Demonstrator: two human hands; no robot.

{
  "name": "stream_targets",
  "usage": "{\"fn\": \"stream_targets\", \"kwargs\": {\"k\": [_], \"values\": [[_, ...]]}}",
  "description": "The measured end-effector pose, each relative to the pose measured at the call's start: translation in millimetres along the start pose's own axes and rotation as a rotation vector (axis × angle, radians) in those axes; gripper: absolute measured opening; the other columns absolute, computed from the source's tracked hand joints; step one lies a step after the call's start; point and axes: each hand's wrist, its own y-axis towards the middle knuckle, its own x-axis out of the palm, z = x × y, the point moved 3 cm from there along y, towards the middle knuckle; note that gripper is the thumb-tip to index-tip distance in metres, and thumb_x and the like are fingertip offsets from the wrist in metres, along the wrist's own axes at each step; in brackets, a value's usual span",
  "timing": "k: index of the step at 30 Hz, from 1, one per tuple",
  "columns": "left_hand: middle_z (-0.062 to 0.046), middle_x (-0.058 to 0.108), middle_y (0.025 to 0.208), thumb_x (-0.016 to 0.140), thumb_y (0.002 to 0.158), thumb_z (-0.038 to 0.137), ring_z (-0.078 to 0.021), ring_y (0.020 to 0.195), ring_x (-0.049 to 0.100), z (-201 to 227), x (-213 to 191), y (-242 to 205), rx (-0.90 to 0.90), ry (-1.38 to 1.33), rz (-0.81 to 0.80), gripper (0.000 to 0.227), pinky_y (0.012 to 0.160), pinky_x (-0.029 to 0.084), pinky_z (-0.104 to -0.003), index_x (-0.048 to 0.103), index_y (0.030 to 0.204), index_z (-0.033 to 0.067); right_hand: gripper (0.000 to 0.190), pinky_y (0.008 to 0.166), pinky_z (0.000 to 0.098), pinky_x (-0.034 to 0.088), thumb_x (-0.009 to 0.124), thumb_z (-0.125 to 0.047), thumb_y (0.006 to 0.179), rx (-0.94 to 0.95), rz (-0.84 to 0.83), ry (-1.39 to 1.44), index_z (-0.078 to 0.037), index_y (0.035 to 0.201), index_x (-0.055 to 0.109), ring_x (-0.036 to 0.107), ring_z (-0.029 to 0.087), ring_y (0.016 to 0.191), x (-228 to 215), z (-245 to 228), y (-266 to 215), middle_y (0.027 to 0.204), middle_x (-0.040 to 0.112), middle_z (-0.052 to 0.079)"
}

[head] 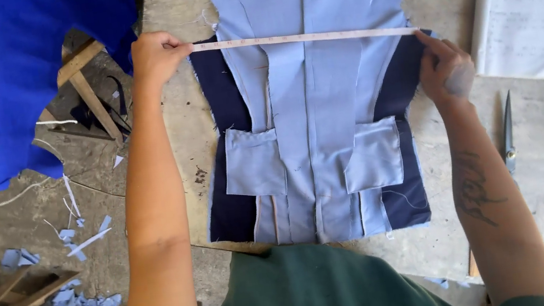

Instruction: The person measures a light blue fabric garment laid on a dark blue base using a flexible measuring tape and a red marking tool. They mark several points on the fabric, then use a metal ruler to draw straight lines along the marked measurements.

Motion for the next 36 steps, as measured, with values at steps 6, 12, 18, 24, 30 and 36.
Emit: {"fn": "stream_targets", "kwargs": {"k": [6, 12, 18, 24, 30, 36], "values": [[0.004, 0.079, 0.088, 0.090, 0.093, 0.035, -0.0128, 0.076, 0.069, 13.5, -0.5, -4.0, -0.068, -0.061, -0.055, 0.021, 0.066, 0.055, -0.033, 0.085, 0.090, 0.0154, 0.052, 0.058, 0.0399, 0.050, 0.060, 0.001, 0.100, 0.049, 0.001, 0.000, -0.015, 0.142, 0.086, 0.064, 0.025, 0.067, 1.0, 2.8, -1.2, 0.090, 0.074, 0.005], [0.002, 0.080, 0.087, 0.092, 0.092, 0.036, -0.0154, 0.081, 0.072, 9.3, 2.7, -2.5, -0.039, -0.041, -0.024, 0.021, 0.068, 0.056, -0.035, 0.086, 0.090, 0.0157, 0.050, 0.060, 0.0388, 0.052, 0.060, 0.001, 0.100, 0.053, 0.015, -0.003, -0.014, 0.138, 0.087, 0.068, 0.024, 0.073, 2.2, 1.8, 0.5, 0.096, 0.080, 0.006], [-0.008, 0.078, 0.086, 0.086, 0.085, 0.057, -0.0334, 0.087, 0.074, -21.5, 15.6, 7.7, 0.076, 0.089, 0.040, 0.037, 0.077, 0.055, -0.043, 0.085, 0.093, 0.0208, 0.052, 0.076, 0.0431, 0.061, 0.069, -0.004, 0.092, 0.117, 0.050, -0.041, -0.026, 0.137, 0.084, 0.077, 0.030, 0.087, 22.5, 23.6, -7.2, 0.103, 0.081, 0.008], [-0.006, 0.079, 0.091, 0.088, 0.096, 0.055, -0.0278, 0.093, 0.074, -7.3, 3.5, -0.3, 0.088, 0.087, -0.025, 0.036, 0.083, 0.054, -0.038, 0.085, 0.104, 0.0201, 0.054, 0.063, 0.0433, 0.057, 0.064, -0.014, 0.094, 0.208, 0.018, -0.077, -0.035, 0.142, 0.077, 0.071, 0.027, 0.077, 10.3, 12.9, -13.7, 0.096, 0.072, 0.001], [0.000, 0.076, 0.085, 0.088, 0.100, 0.036, -0.0151, 0.082, 0.068, 52.3, -27.5, -33.4, -0.147, -0.025, -0.101, 0.022, 0.075, 0.052, -0.035, 0.084, 0.100, 0.0143, 0.055, 0.045, 0.0316, 0.038, 0.054, -0.003, 0.100, 0.137, 0.093, 0.019, -0.024, 0.147, 0.074, 0.050, 0.013, 0.062, 11.2, 2.5, -13.6, 0.086, 0.056, -0.004], [0.000, 0.077, 0.088, 0.089, 0.101, 0.034, -0.0135, 0.085, 0.068, 57.1, -30.0, -36.6, -0.184, -0.055, -0.133, 0.022, 0.078, 0.053, -0.033, 0.084, 0.102, 0.0134, 0.055, 0.046, 0.0323, 0.040, 0.055, -0.002, 0.103, 0.114, 0.127, 0.008, -0.024, 0.152, 0.069, 0.050, 0.014, 0.060, 10.5, 1.0, -13.3, 0.084, 0.057, -0.004]]}}
